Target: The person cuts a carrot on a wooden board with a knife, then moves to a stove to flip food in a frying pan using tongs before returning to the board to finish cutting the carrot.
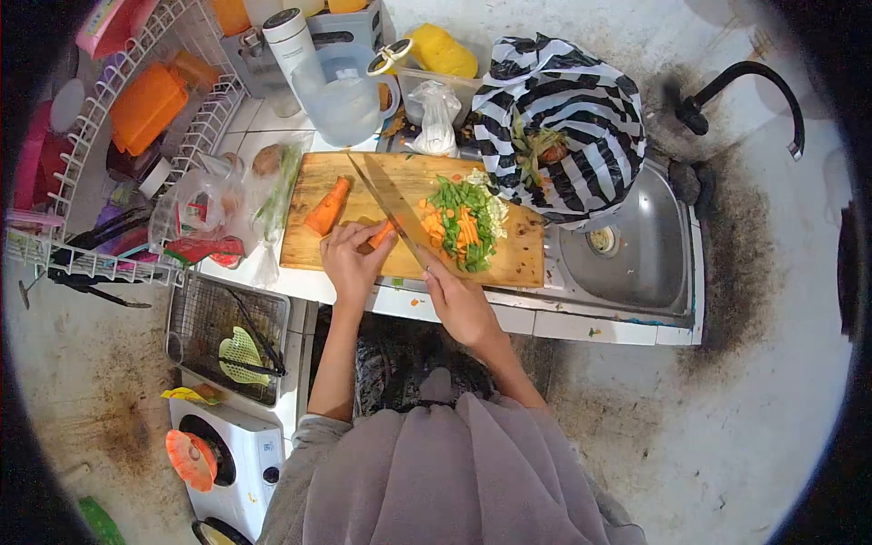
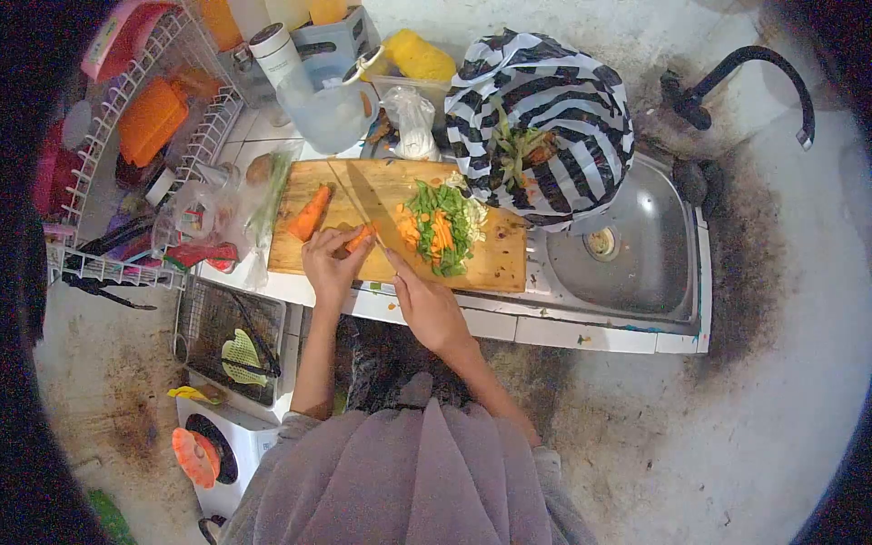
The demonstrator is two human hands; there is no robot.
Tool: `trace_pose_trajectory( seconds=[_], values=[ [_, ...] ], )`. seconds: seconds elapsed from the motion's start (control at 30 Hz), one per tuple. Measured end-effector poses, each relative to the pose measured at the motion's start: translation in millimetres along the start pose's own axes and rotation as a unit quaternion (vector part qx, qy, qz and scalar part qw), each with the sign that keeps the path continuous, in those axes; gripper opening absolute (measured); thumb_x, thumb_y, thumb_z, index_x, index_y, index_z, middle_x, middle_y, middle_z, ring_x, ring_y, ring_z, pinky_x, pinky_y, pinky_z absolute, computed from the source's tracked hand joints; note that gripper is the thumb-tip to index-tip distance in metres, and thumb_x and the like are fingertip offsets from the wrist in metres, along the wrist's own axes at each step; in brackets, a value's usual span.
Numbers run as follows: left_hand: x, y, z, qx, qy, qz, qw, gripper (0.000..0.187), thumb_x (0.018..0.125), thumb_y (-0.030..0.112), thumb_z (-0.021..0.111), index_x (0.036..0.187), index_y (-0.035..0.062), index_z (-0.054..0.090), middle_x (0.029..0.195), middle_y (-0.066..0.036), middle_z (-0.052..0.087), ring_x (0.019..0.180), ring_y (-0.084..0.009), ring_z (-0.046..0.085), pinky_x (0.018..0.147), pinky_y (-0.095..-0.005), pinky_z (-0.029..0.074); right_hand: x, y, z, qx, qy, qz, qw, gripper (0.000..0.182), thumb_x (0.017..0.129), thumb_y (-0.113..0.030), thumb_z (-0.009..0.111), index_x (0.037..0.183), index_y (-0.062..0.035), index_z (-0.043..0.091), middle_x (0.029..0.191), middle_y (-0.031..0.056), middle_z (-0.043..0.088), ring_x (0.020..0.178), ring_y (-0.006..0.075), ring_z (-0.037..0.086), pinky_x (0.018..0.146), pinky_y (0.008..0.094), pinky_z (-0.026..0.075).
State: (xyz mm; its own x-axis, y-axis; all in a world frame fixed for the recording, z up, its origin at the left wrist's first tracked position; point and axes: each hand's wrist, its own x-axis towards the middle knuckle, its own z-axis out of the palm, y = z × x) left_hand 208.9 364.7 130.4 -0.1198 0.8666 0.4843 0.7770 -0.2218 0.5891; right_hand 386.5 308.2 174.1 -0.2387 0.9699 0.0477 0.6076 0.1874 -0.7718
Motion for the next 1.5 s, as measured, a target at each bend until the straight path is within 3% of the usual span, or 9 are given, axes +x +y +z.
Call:
trace_pose_trajectory(
  seconds=[0.13, 0.27, 0.37, 0.43, 0.87, 0.97, 1.03, 1.37, 1.5],
  values=[
    [3.6, 2.9, -0.5, 0.0, 0.039, 0.055, 0.998, 0.02, 0.066, 0.015, 0.08, 0.085, 0.0084, 0.075, 0.066, -0.003, 0.062, 0.058, -0.0171, 0.054, 0.058, -0.0307, 0.042, 3.9, 3.9, 1.1, 0.013, 0.001, -0.011, 1.0, 0.041, 0.097, -0.024, 0.043, 0.137, -0.0146, 0.042, 0.081, 0.0267, 0.062, 0.076, 0.0427, 0.062, 0.072, 0.0511, 0.048],
    [0.3, 0.5, 0.0, -0.017, -0.003, -0.002, 1.0, 0.019, 0.071, 0.024, 0.077, 0.085, 0.0121, 0.076, 0.073, 0.001, 0.064, 0.075, -0.0166, 0.057, 0.07, -0.0318, 0.037, 12.2, -13.7, -9.7, -0.02, -0.076, 0.061, 0.995, 0.042, 0.097, -0.02, 0.044, 0.138, -0.0132, 0.041, 0.101, 0.0262, 0.062, 0.09, 0.0429, 0.06, 0.078, 0.0478, 0.048],
    [2.3, 1.2, -3.0, -0.025, -0.016, -0.009, 1.0, 0.019, 0.07, 0.022, 0.077, 0.085, 0.0115, 0.076, 0.073, 0.001, 0.064, 0.074, -0.0172, 0.057, 0.07, -0.0319, 0.037, 16.0, -18.9, -1.1, -0.099, -0.102, 0.081, 0.987, 0.043, 0.097, -0.021, 0.045, 0.139, -0.0144, 0.04, 0.085, 0.0236, 0.064, 0.076, 0.0402, 0.063, 0.069, 0.0484, 0.049],
    [2.7, 1.9, -2.2, -0.022, -0.007, 0.0, 1.0, 0.018, 0.069, 0.021, 0.077, 0.084, 0.0111, 0.075, 0.073, 0.001, 0.064, 0.073, -0.0182, 0.057, 0.07, -0.0325, 0.038, 14.2, -14.2, 8.8, -0.131, -0.01, -0.003, 0.991, 0.044, 0.096, -0.021, 0.046, 0.139, -0.0147, 0.04, 0.074, 0.0206, 0.063, 0.067, 0.0377, 0.063, 0.063, 0.0488, 0.049],
    [3.3, -2.3, -1.1, -0.016, -0.017, -0.003, 1.0, 0.018, 0.067, 0.019, 0.077, 0.082, 0.0091, 0.074, 0.08, -0.002, 0.067, 0.079, -0.0206, 0.06, 0.072, -0.0347, 0.041, 22.0, -14.3, 20.3, -0.175, -0.014, -0.001, 0.985, 0.045, 0.094, -0.02, 0.049, 0.138, -0.0125, 0.041, 0.073, 0.0184, 0.064, 0.061, 0.0373, 0.062, 0.058, 0.048, 0.051],
    [4.3, 1.8, -2.7, -0.035, 0.011, 0.029, 0.999, 0.019, 0.064, 0.009, 0.077, 0.081, 0.002, 0.072, 0.072, -0.008, 0.065, 0.065, -0.0242, 0.058, 0.065, -0.033, 0.046, 23.0, -14.7, 21.7, -0.172, 0.001, -0.009, 0.985, 0.045, 0.094, -0.02, 0.049, 0.138, -0.012, 0.042, 0.071, 0.0191, 0.064, 0.061, 0.037, 0.063, 0.057, 0.0474, 0.051],
    [3.1, 0.5, -2.2, -0.017, -0.01, -0.001, 1.0, 0.017, 0.068, 0.018, 0.077, 0.081, 0.0078, 0.074, 0.079, -0.003, 0.067, 0.077, -0.0213, 0.06, 0.073, -0.0347, 0.041, 23.4, -16.0, 21.7, -0.174, 0.013, -0.015, 0.984, 0.045, 0.093, -0.02, 0.05, 0.137, -0.0119, 0.044, 0.065, 0.0187, 0.062, 0.057, 0.0374, 0.062, 0.055, 0.0473, 0.05],
    [2.6, -0.9, -2.2, -0.004, 0.015, 0.038, 0.999, 0.018, 0.066, 0.012, 0.077, 0.08, 0.0029, 0.072, 0.072, -0.008, 0.065, 0.066, -0.0231, 0.058, 0.065, -0.0337, 0.046, 42.3, -10.2, 35.6, -0.169, 0.048, -0.039, 0.984, 0.044, 0.094, -0.02, 0.047, 0.137, -0.0132, 0.045, 0.061, 0.0203, 0.061, 0.058, 0.0387, 0.063, 0.056, 0.0491, 0.051],
    [0.4, -4.2, 1.1, -0.007, -0.005, 0.004, 1.0, 0.019, 0.07, 0.024, 0.076, 0.084, 0.0117, 0.075, 0.079, -0.001, 0.067, 0.078, -0.0196, 0.058, 0.073, -0.0334, 0.038, 40.1, -15.9, 29.0, -0.212, 0.001, -0.025, 0.977, 0.055, 0.084, -0.007, 0.05, 0.138, -0.0082, 0.04, 0.066, 0.0192, 0.064, 0.061, 0.0347, 0.066, 0.057, 0.0474, 0.054]
  ],
)
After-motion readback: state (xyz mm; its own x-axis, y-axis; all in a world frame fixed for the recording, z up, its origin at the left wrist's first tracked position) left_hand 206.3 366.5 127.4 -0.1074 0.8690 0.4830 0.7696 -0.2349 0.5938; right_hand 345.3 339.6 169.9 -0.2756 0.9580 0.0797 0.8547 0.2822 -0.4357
